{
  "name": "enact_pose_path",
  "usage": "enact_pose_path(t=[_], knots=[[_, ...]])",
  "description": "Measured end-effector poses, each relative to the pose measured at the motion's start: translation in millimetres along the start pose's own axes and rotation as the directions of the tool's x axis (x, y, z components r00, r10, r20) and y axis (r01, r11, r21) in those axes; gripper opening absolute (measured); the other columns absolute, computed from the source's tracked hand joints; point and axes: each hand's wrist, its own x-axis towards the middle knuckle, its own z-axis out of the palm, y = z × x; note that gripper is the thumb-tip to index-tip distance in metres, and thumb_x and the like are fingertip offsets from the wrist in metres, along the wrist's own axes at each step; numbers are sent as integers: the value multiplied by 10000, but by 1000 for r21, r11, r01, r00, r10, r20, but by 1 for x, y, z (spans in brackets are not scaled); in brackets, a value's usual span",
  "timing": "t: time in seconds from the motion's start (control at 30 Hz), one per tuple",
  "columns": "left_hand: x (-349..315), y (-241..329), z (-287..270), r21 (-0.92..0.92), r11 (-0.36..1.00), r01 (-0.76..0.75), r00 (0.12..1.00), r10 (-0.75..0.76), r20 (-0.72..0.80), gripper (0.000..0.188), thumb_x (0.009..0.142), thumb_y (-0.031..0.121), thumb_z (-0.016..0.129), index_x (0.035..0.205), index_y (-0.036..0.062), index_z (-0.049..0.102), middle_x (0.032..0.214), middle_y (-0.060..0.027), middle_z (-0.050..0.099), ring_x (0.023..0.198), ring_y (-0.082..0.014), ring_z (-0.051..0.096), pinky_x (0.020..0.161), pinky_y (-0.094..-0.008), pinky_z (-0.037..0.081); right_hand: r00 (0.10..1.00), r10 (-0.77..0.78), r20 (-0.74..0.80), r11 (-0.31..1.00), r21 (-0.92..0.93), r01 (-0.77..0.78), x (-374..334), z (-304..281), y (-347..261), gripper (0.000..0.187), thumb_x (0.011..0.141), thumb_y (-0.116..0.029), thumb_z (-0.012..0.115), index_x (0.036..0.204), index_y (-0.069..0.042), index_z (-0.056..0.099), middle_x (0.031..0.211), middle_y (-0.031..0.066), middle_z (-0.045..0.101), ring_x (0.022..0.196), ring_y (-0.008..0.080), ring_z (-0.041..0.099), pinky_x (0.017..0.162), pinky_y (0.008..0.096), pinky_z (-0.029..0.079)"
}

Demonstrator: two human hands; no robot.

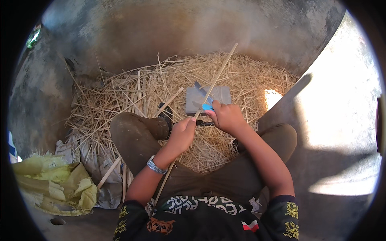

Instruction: The person sits on a bed of straw and uses a utility knife to shave thin strips from a long bamboo stick. They hold the stick with their left hand and scrape the blade along its length with their right hand, creating fine shavings that fall onto the straw below.

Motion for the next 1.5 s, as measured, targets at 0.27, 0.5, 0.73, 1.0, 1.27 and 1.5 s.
enact_pose_path(t=[0.27, 0.5, 0.73, 1.0, 1.27, 1.5], knots=[[-25, 10, 29, 80, 995, -53, 970, 32, 241, 331, 1055, 296, 427, 788, 102, 451, 597, 57, 377, 447, -51, 309, 417, -245, 260, 587, 766, -260, 635, 170, -753, 13, -35, 120, 644, 1049, -517, 322, 864, 21, 623, 747, 254, 671, 692, 448, 672, 620, 536, 520], [-12, 31, 6, -169, 946, 276, 930, -218, 297, 313, 1071, 322, 388, 829, 127, 421, 589, 55, 340, 421, -47, 255, 382, -242, 202, 847, 517, -127, 848, 213, -485, 3, -40, 40, 521, 1053, -458, 345, 916, -21, 592, 734, 259, 650, 691, 478, 635, 659, 560, 495], [-3, 1, 18, -31, 997, 65, 997, -63, 42, 348, 1079, 353, 421, 836, 106, 461, 592, 61, 335, 440, -43, 273, 400, -237, 228, 997, -50, 56, 990, 133, 43, -12, -13, 14, 440, 1044, -441, 387, 961, -38, 542, 654, 203, 636, 632, 440, 635, 591, 520, 497], [-10, 2, 20, 244, 966, -88, 995, 99, -33, 351, 1073, 330, 447, 823, 85, 480, 571, 68, 330, 447, -44, 295, 408, -243, 269, 923, 373, 100, 925, 36, -378, 21, -16, 48, 534, 1055, -468, 331, 1017, -19, 617, 836, 259, 684, 804, 435, 680, 724, 519, 534], [-26, 37, 23, -170, 909, 381, 865, -285, 413, 396, 1073, 407, 425, 793, 127, 417, 574, 71, 307, 430, -36, 248, 387, -227, 202, 312, 949, -54, 288, 554, -781, 28, -8, 155, 710, 1054, -513, 248, 977, 64, 655, 909, 289, 670, 911, 438, 639, 858, 524, 488], [-8, 39, 8, -170, 945, 280, 935, -229, 269, 372, 1071, 407, 433, 812, 141, 412, 629, 68, 344, 465, -15, 265, 402, -200, 220, 443, 873, 205, 20, 892, -452, 32, -12, 92, 525, 1018, -582, 389, 841, -97, 484, 562, -19, 398, 421, 117, 345, 399, 307, 292]])
